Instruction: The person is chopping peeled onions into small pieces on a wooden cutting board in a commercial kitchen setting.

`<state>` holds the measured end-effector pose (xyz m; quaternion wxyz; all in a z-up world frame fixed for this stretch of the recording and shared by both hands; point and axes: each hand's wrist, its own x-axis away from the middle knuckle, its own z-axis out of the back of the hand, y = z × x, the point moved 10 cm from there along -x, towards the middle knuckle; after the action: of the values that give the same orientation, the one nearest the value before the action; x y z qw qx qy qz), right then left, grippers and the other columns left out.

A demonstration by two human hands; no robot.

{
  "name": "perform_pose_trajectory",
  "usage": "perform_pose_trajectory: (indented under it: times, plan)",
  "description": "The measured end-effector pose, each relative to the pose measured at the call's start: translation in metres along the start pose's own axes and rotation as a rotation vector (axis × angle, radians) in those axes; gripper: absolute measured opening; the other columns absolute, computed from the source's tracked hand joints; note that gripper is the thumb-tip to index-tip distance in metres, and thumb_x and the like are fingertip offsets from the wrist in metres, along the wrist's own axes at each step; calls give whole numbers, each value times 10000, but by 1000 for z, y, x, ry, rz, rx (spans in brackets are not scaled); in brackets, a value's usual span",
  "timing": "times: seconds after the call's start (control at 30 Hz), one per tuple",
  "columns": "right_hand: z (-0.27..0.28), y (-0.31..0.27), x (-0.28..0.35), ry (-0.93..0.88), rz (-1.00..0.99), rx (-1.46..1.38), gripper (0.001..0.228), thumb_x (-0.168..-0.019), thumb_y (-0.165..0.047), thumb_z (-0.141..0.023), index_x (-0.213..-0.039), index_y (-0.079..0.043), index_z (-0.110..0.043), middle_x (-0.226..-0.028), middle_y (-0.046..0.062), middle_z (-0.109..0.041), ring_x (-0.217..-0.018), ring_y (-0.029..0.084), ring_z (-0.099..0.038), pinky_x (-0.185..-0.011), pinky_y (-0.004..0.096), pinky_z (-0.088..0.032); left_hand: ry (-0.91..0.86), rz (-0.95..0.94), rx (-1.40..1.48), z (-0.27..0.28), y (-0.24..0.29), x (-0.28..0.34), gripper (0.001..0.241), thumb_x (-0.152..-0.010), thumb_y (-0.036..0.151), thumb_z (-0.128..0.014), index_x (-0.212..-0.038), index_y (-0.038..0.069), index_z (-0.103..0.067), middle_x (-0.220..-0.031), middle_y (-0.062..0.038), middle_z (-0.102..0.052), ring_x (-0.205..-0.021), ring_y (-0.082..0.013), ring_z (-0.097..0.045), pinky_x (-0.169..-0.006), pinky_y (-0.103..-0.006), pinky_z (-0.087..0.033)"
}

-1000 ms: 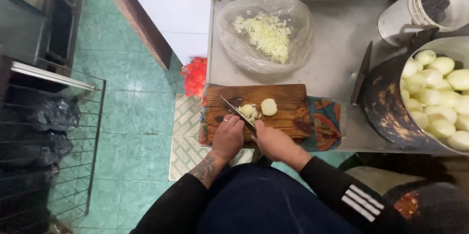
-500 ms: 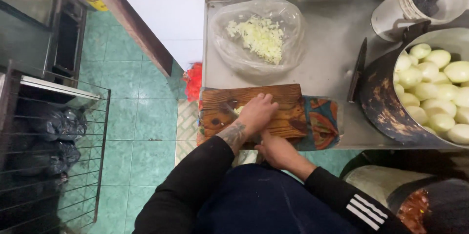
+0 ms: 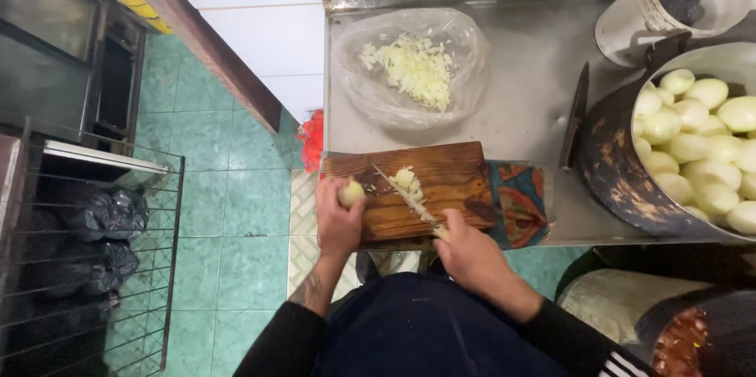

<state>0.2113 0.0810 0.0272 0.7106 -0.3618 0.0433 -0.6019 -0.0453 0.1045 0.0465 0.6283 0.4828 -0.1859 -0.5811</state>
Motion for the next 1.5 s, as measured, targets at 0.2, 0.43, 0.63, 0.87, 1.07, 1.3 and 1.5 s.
perform_pose_trajectory:
  times: [0.2,0.43,0.63,0.87,1.07,1.3,1.5]
  plan:
    - [72,-30,25,283,137,204,709,-811,-195,-727,-1428,-49,-410,-959,231,-683,-879,443,-651,-765,556,-508,-180,-6,-72,-32,-21,42,417,-793,118,-801,-1165,36,-632,-1333,-184,-617,-1276,-358,-570,-1089,-416,-467]
    - [62,-32,28,215,123,315,874,-792,-193,-736,-1530,-19,-302,-844,213,-676,-800,419,-652,-736,538,-522,-575,-479,-198,-78,123,48,830,-785,334,-805,-1484,46,-462,-1545,-175,-464,-1486,-373,-362,-1219,-577,-247]
    - [81,-26,37,192,15,295,955,-778,-230,-749,-1570,-26,-258,-811,224,-693,-756,437,-681,-701,551,-540,-745,-628,-277,-128,118,53,889,-838,462,-742,-1528,16,-405,-1629,-144,-389,-1544,-315,-296,-1257,-554,-184]
    - [98,11,64,76,-151,269,825,-818,-291,-727,-1517,-133,-321,-928,159,-748,-844,416,-703,-744,547,-543,-726,-552,-460,-131,79,46,967,-833,519,-722,-1532,-38,-353,-1639,-197,-333,-1560,-331,-229,-1262,-552,-134]
    - [100,94,68,143,-61,93,492,-809,-272,-717,-1252,-97,-594,-946,153,-770,-832,366,-723,-700,468,-559,-663,-373,-540,-99,92,12,1052,-798,589,-703,-1518,-65,-303,-1643,-238,-218,-1534,-428,-98,-1206,-635,-53]
    - [59,111,64,-40,-416,-613,307,-914,-303,-529,-1055,-66,-662,-803,61,-750,-605,159,-657,-540,346,-530,-439,-351,-420,-60,91,10,1002,-850,526,-705,-1553,-53,-290,-1663,-262,-198,-1544,-475,-103,-1216,-629,-82]
    - [93,185,6,401,-342,5,379,-845,-335,-784,-961,-4,-641,-931,224,-700,-881,416,-657,-737,521,-530,-443,-209,-317,-50,83,18,903,-885,388,-727,-1561,-28,-296,-1664,-265,-226,-1556,-465,-157,-1227,-580,-154]
